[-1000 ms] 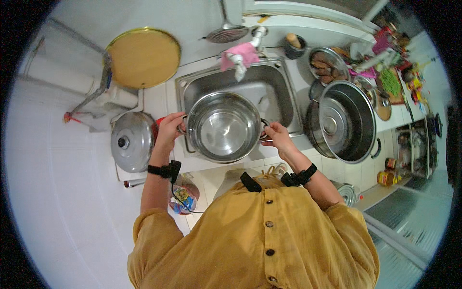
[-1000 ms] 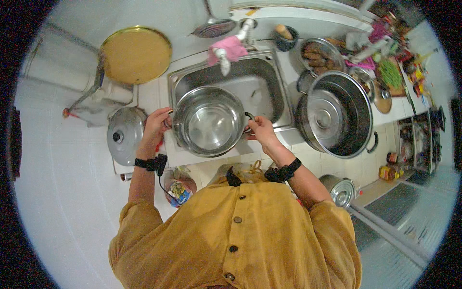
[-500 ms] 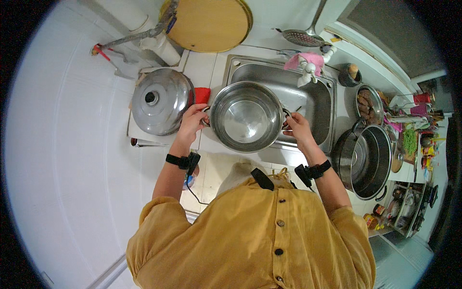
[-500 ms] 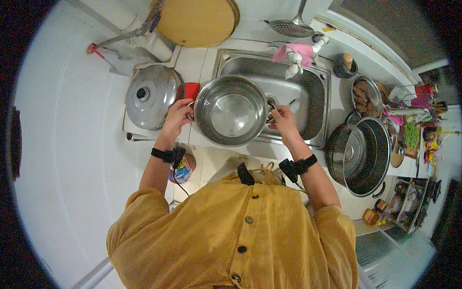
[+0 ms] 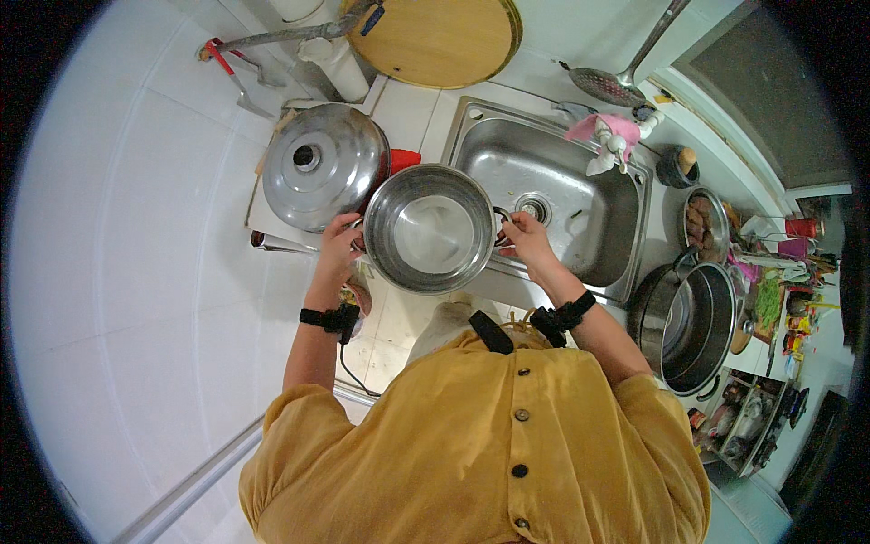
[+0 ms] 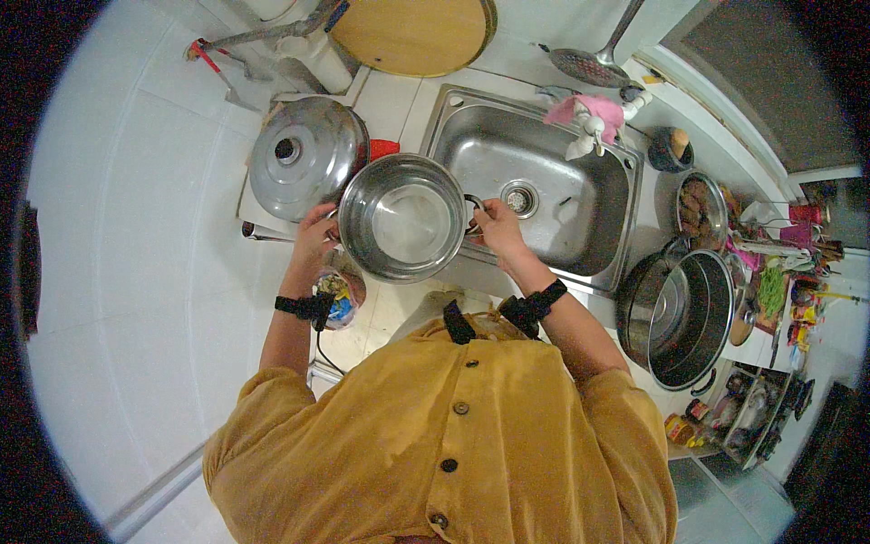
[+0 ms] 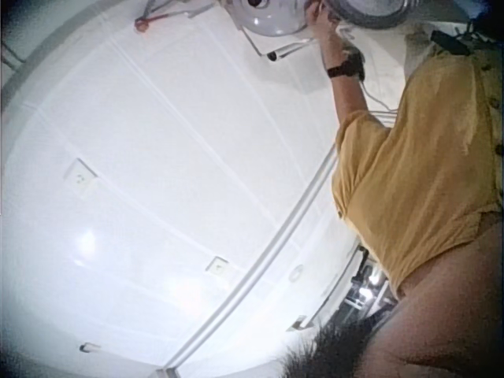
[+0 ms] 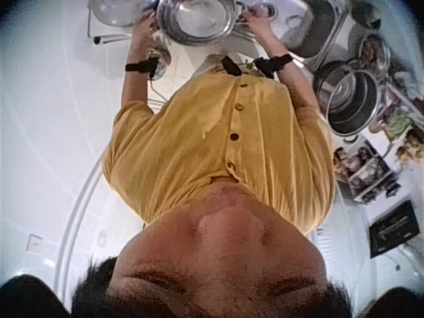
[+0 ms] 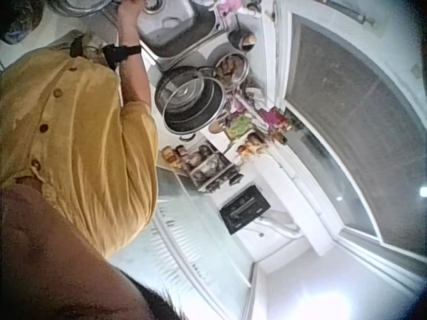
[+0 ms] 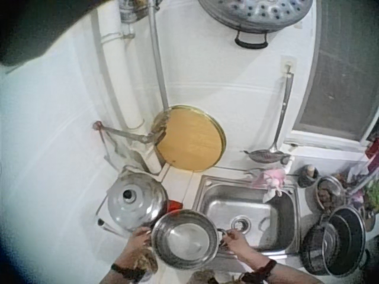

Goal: The person fills a metal pot with water from the sink, places it on the stove, and turns on the burner. They then retrieve a bag of green vegetables from the refrigerator.

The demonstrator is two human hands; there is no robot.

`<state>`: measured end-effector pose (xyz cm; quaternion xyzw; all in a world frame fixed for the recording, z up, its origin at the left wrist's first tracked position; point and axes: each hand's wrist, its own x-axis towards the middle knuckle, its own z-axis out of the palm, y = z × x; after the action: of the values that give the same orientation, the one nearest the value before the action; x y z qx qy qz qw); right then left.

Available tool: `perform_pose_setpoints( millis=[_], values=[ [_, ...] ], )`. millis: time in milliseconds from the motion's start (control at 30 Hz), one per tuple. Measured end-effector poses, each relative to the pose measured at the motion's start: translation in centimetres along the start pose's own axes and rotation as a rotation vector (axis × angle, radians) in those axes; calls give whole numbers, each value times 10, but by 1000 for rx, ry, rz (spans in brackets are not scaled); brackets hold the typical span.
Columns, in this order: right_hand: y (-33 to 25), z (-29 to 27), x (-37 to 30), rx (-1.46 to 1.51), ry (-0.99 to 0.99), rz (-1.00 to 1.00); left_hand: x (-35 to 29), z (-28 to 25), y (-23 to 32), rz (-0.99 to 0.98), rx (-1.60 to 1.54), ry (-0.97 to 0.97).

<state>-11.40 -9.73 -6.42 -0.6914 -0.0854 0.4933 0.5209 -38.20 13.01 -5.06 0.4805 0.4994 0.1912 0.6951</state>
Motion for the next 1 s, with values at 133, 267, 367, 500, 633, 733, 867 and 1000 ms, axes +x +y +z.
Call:
perform_pose_setpoints(
  millis=[133,267,367,500,633,733,867,1000],
  values=[
    [1,9,3,4,-32,2,2,-10,-9,19,-51,8],
    [1,12,4,11,-63,11,10,-20,-15,3,27,29],
    [0,13,3,-5,-77,20,17,-24,-20,18,26,16],
    [-4,12,1,-44,-91,24,23,-20,-29,25,38,109],
    [-8,12,-1,-60,-101,10,25,-20,-39,44,-65,139],
    [-9,14,-1,-52,-96,15,26,-29,-44,18,-54,120],
    [-7,16,0,-51,-118,11,33,-36,-45,39,10,124],
    [-5,18,-1,-57,-131,11,36,-36,-41,63,18,113]
  ],
)
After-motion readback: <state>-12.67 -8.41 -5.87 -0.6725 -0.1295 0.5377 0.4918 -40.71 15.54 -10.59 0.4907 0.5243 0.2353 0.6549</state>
